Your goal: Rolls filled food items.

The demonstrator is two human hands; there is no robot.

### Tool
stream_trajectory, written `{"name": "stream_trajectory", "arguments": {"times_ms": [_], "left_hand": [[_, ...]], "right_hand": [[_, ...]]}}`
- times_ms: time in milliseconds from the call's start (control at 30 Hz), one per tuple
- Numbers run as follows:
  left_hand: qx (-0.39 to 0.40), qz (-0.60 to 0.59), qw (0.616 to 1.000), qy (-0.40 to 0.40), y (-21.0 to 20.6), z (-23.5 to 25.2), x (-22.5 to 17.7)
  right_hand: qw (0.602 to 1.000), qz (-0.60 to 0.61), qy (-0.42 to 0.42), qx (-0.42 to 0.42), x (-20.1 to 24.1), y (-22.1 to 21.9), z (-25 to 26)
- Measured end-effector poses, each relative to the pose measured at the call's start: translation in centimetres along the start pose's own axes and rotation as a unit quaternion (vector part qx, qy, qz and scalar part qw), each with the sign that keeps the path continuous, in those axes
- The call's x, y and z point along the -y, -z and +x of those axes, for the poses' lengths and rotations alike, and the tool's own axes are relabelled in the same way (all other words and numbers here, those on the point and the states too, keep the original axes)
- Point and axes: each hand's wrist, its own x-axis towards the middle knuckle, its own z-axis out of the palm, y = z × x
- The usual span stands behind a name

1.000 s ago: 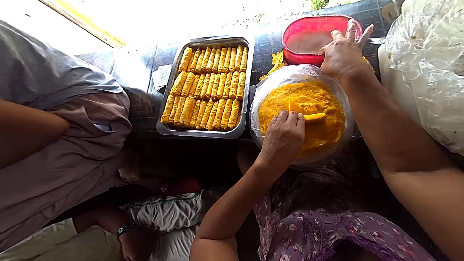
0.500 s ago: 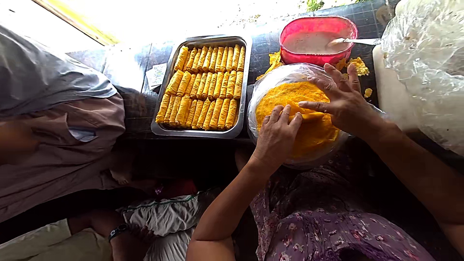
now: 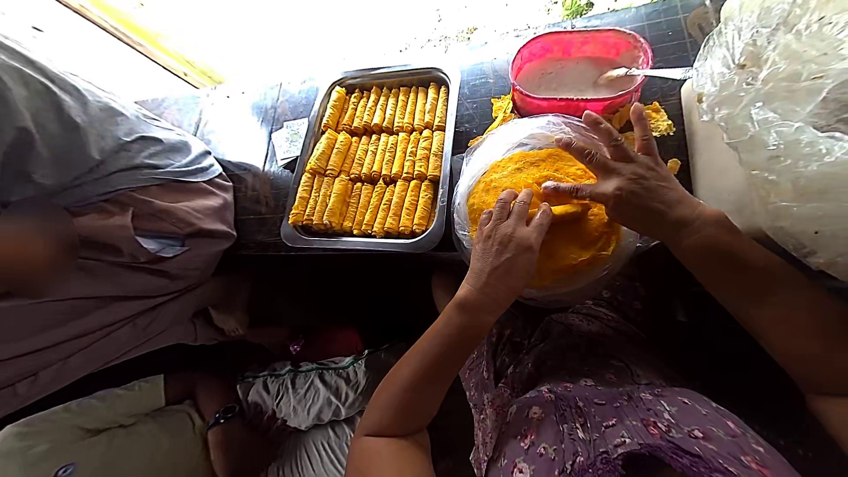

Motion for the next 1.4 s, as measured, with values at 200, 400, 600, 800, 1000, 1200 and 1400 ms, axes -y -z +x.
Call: {"name": "stream_trajectory", "arguments": {"times_ms": [200,400,600,800,1000,1200,1400], "left_hand": [[0.006,-0.006,1.000,0.014,0.0,0.0,-0.1],[0.007,-0.006,1.000,0.011,0.0,-0.1,-0.1],[0.015,-0.005,1.000,0.010,0.2,0.2,-0.2],[0.025,-0.002,1.000,0.008,0.3,0.3,-0.1],[-0.004,0.006,1.000,0.004,0.4,0.3,-0.4],[-0.034,-0.022,0.999,-0.002,0.4,0.4,-0.6],[-0.026,-0.058,0.998,0.026,1.0,1.7,0.9]], "right_hand": [[0.999,0.032,-0.031,-0.005,0.8,0.7,2.2],[0.996,0.041,-0.048,0.060,0.9,0.5,2.7],[0.997,0.036,-0.058,0.034,1.0,2.1,3.2],[0.996,0.029,-0.061,0.065,1.5,0.9,3.9],[0.991,0.049,-0.102,-0.074,2.5,1.5,0.1],[0.976,0.038,-0.092,-0.193,6.1,-1.6,-3.4],[0.967,0.084,-0.133,-0.199,4.8,-1.9,-1.8]]}}
